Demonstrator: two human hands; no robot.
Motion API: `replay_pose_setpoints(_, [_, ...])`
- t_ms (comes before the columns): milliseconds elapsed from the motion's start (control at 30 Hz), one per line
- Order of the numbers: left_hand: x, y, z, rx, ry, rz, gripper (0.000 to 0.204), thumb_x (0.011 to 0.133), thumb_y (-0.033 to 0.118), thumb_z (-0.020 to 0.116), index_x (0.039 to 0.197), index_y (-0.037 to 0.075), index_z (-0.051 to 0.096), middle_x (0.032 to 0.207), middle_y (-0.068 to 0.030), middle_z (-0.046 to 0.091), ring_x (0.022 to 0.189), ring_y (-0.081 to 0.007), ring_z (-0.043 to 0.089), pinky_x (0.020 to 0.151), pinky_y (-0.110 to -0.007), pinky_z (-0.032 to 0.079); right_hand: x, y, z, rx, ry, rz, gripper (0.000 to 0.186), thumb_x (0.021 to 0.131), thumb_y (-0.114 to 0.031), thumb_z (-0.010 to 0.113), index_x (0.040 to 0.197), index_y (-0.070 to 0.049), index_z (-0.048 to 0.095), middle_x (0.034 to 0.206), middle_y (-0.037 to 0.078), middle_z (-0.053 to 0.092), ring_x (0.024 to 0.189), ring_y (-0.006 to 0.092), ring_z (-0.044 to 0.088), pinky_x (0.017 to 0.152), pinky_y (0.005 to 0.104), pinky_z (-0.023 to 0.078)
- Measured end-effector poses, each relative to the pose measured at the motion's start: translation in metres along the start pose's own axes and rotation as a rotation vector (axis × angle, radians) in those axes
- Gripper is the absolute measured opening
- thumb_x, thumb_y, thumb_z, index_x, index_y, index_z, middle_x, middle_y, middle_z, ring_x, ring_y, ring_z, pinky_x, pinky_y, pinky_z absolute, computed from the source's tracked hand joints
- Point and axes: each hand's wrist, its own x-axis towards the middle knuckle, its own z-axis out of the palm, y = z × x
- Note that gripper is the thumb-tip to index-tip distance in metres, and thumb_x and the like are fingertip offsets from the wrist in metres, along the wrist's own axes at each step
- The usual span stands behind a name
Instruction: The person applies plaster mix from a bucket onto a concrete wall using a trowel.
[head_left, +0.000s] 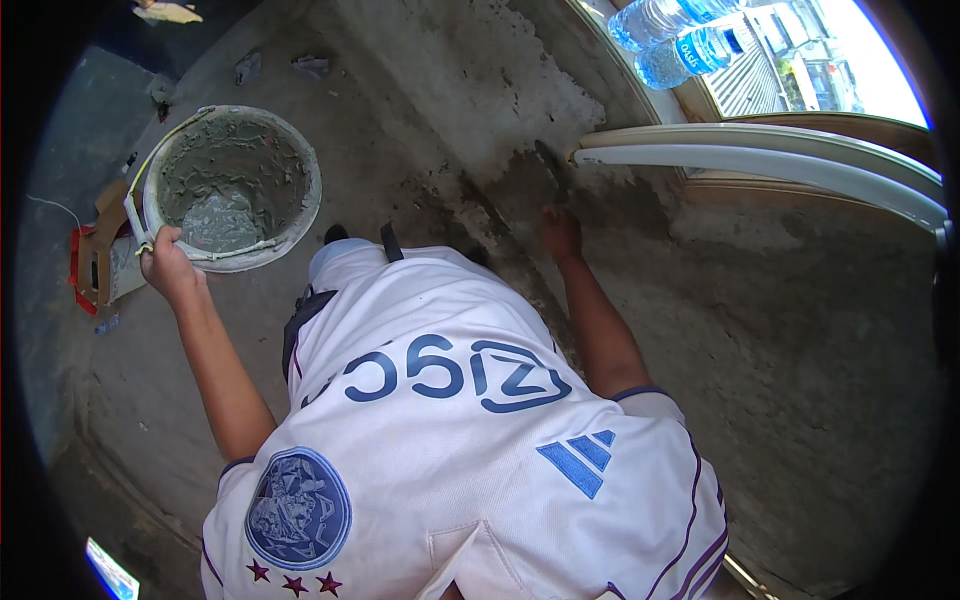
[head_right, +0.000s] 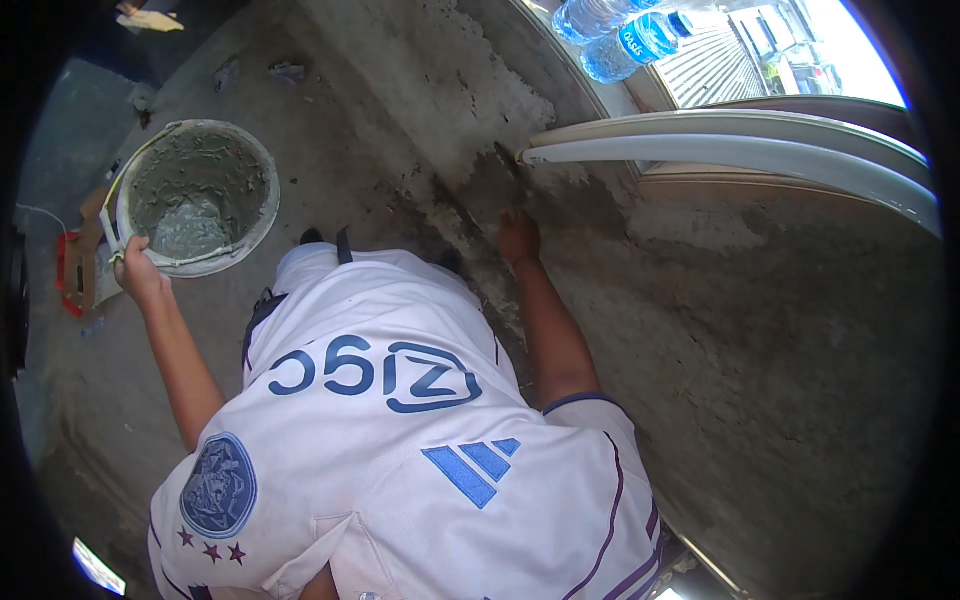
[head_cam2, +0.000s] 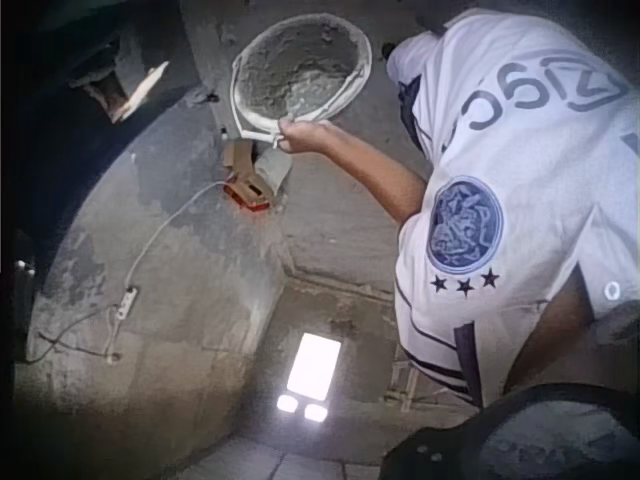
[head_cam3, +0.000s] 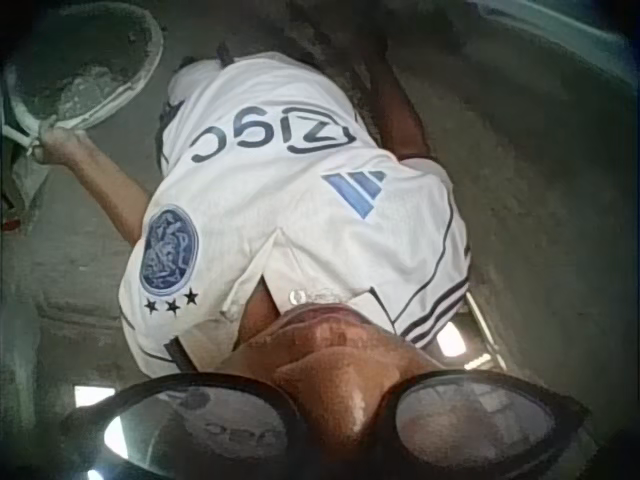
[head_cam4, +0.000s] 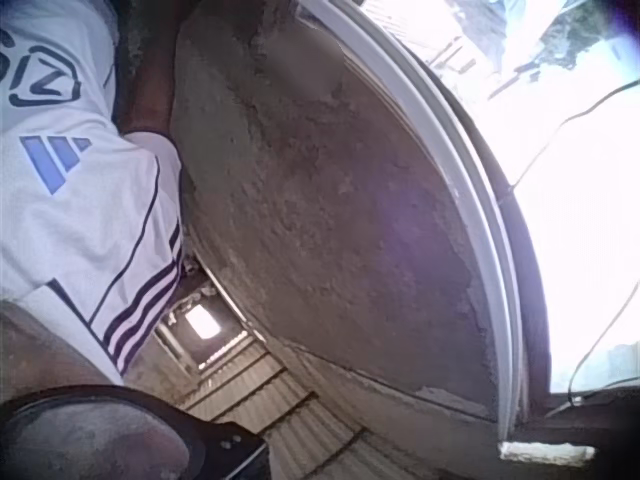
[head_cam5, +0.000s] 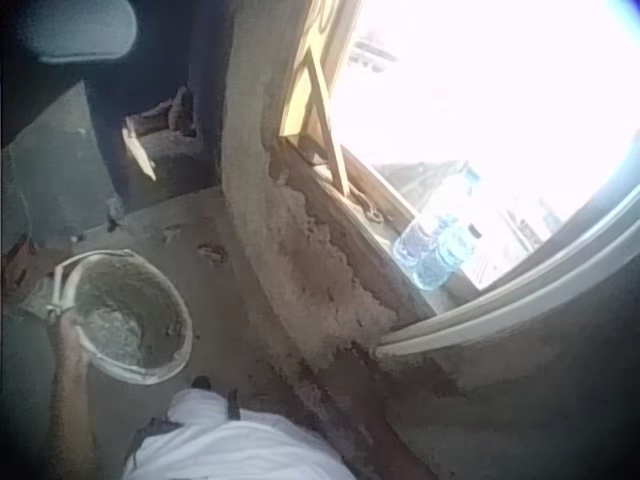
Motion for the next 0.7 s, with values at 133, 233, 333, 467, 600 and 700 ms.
replay_pose_setpoints(133, [0.002, -0.004, -0.002, -0.033, 0.047, -0.032, 0.027, 0.058, 0.003, 0.059, 0.082, -0.009, 0.057, 0.087, -0.0106, 0.058, 0.079, -0.0214, 0.056, 0.074, -0.031, 0.043, -0.017, -0.003, 0.01, 0.108, 0.167, 0.057, 0.04, 0.085, -0.037, 0.05, 0.087, 0.003, 0.058, 0.086, 0.027, 0.058, 0.084, 0.044, 0.054, 0.072, 0.0481, 0.043])
replay_pose_setpoints(233, [-0.001, -0.001, 0.0, -0.029, 0.058, -0.028, 0.025, 0.058, 0.003, 0.059, 0.08, -0.008, 0.057, 0.085, -0.0102, 0.058, 0.079, -0.0209, 0.056, 0.074, -0.031, 0.043, -0.02, -0.004, 0.011, 0.132, 0.124, 0.097, 0.038, 0.084, -0.036, 0.05, 0.087, 0.002, 0.058, 0.082, 0.026, 0.058, 0.081, 0.0438, 0.055, 0.069, 0.0485, 0.043])
replay_pose_setpoints(333, [0.0, -0.001, 0.0, -0.023, 0.044, -0.022, 0.026, 0.058, 0.003, 0.059, 0.08, -0.008, 0.057, 0.085, -0.0101, 0.058, 0.079, -0.0207, 0.055, 0.074, -0.031, 0.043, -0.005, -0.009, 0.009, 0.035, 0.004, 0.061, 0.036, 0.084, -0.034, 0.052, 0.087, 0.001, 0.058, 0.084, 0.026, 0.059, 0.081, 0.0431, 0.055, 0.07, 0.0484, 0.043])
replay_pose_setpoints(467, [0.001, 0.0, -0.002, 0.011, 0.02, -0.049, 0.026, 0.059, 0.003, 0.057, 0.083, -0.007, 0.057, 0.086, -0.0097, 0.058, 0.078, -0.0205, 0.055, 0.073, -0.03, 0.043, 0.01, -0.017, -0.001, 0.048, 0.077, 0.061, 0.035, 0.083, -0.034, 0.052, 0.088, 0.0, 0.058, 0.087, 0.025, 0.059, 0.082, 0.0427, 0.055, 0.07, 0.0479, 0.043])
replay_pose_setpoints(600, [-0.003, -0.001, -0.003, 0.034, 0.064, -0.051, 0.026, 0.059, 0.002, 0.057, 0.083, -0.007, 0.057, 0.086, -0.0097, 0.058, 0.077, -0.0207, 0.055, 0.072, -0.03, 0.043, 0.004, -0.034, -0.011, 0.138, 0.222, 0.046, 0.036, 0.083, -0.035, 0.052, 0.091, 0.0, 0.058, 0.088, 0.024, 0.06, 0.086, 0.0428, 0.055, 0.072, 0.0466, 0.043])
replay_pose_setpoints(700, [-0.003, 0.002, -0.003, 0.075, 0.064, -0.064, 0.027, 0.059, 0.002, 0.057, 0.084, -0.008, 0.057, 0.086, -0.0099, 0.058, 0.078, -0.021, 0.055, 0.072, -0.03, 0.044, 0.011, -0.026, -0.012, 0.068, -0.023, 0.045, 0.036, 0.083, -0.035, 0.052, 0.093, -0.001, 0.057, 0.088, 0.024, 0.06, 0.086, 0.043, 0.055, 0.072, 0.0467, 0.043])
